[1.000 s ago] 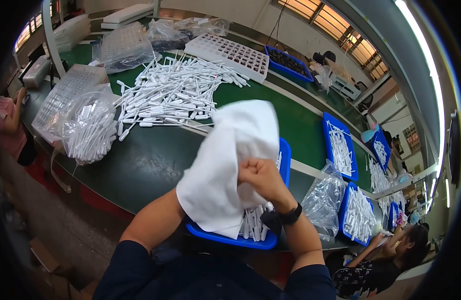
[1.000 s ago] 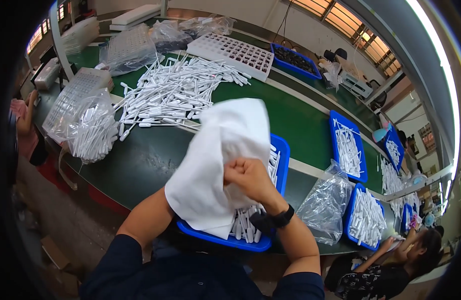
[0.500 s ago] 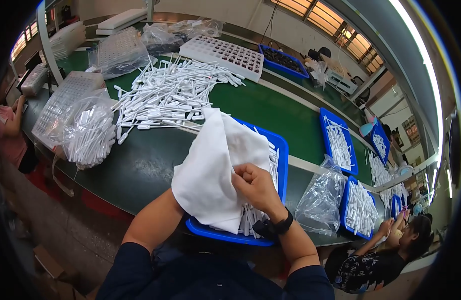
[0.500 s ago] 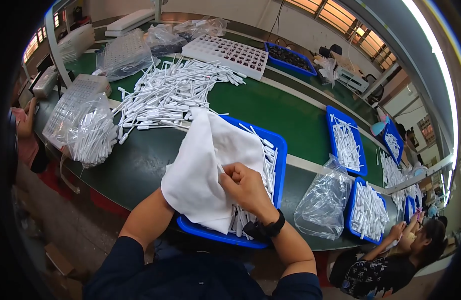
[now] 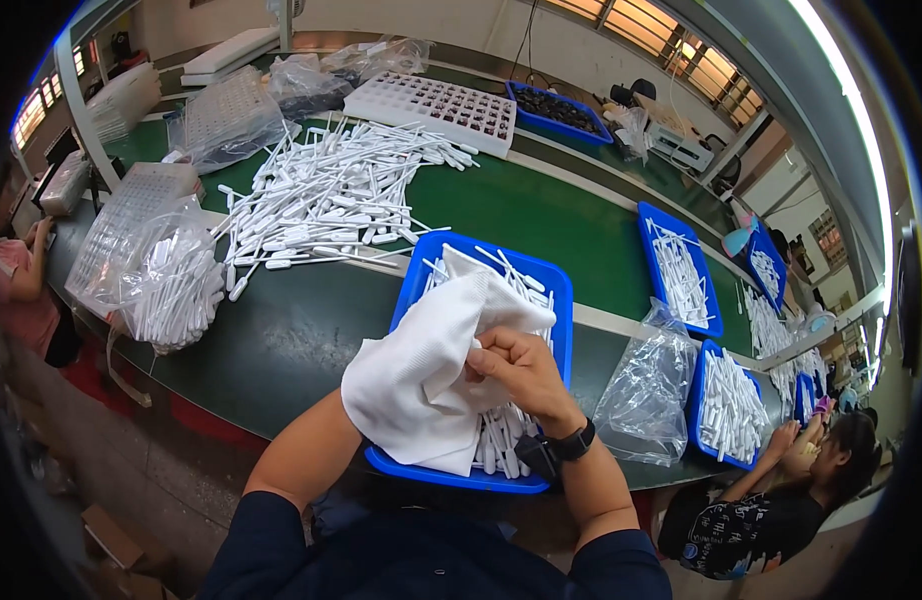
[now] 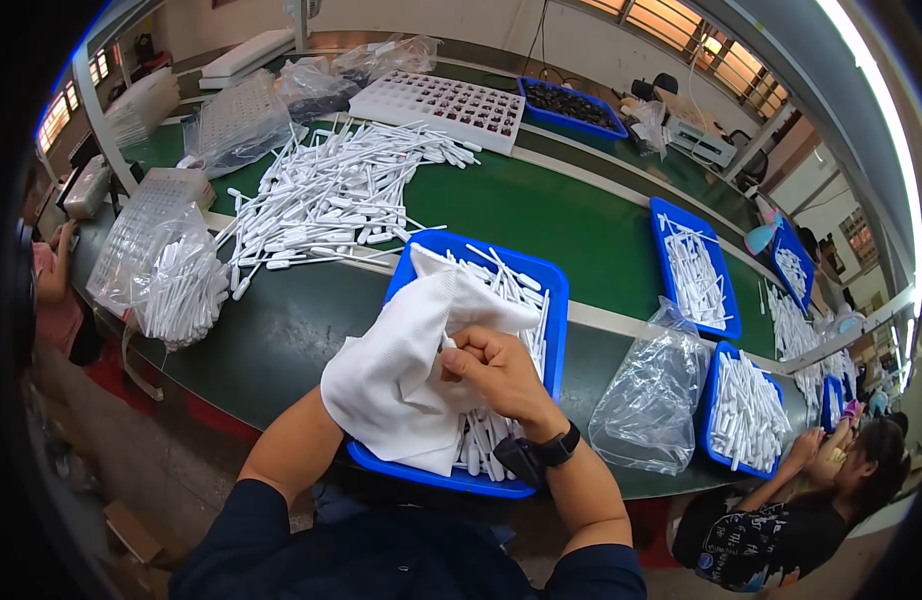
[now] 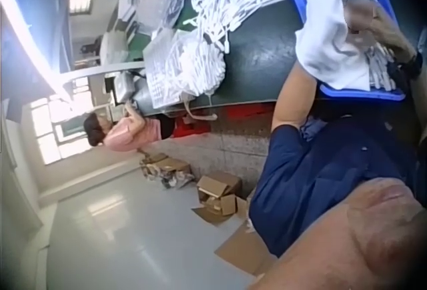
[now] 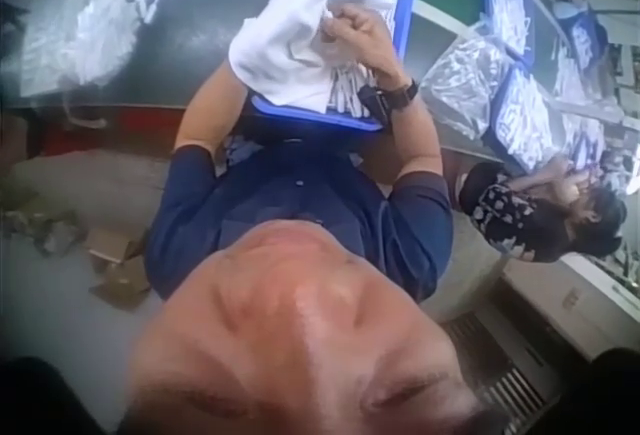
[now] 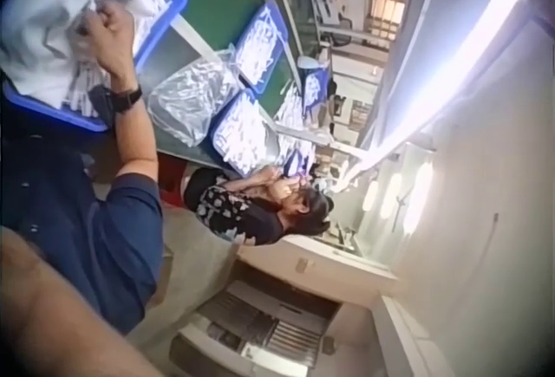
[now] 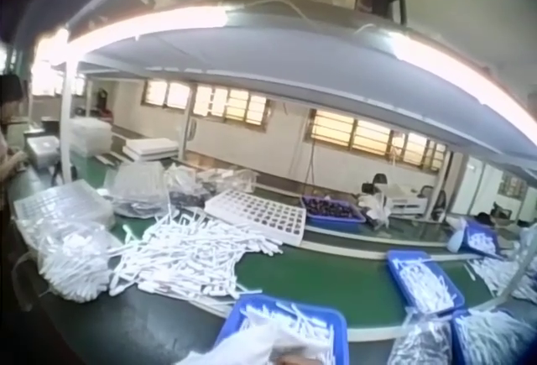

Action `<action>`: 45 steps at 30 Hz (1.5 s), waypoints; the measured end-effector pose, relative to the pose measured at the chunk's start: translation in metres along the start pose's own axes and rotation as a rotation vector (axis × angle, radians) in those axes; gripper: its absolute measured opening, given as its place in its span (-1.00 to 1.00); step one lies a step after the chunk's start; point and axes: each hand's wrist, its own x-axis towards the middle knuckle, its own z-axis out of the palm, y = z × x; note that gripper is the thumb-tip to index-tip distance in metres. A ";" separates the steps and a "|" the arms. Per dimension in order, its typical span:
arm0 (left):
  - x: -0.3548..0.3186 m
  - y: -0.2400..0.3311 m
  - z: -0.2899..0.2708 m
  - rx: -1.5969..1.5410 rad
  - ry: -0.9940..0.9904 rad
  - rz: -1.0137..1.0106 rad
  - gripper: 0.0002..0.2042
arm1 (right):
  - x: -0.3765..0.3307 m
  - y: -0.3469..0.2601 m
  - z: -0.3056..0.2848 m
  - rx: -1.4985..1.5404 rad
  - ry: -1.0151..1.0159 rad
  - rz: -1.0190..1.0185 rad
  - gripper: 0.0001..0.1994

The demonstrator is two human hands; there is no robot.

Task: Clean and inspect small white plastic tubes using a cloth at a manual workstation.

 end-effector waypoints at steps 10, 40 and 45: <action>-0.007 0.021 0.029 0.048 0.037 -0.315 -0.62 | -0.002 -0.004 0.011 -0.093 0.133 -0.099 -0.78; -0.027 0.019 0.039 0.377 -0.156 -0.167 -0.60 | 0.002 0.007 -0.016 0.319 0.613 -0.313 -0.61; -0.036 0.050 0.063 0.216 -0.084 -0.270 -0.56 | 0.000 0.009 -0.016 0.249 0.595 -0.356 -0.60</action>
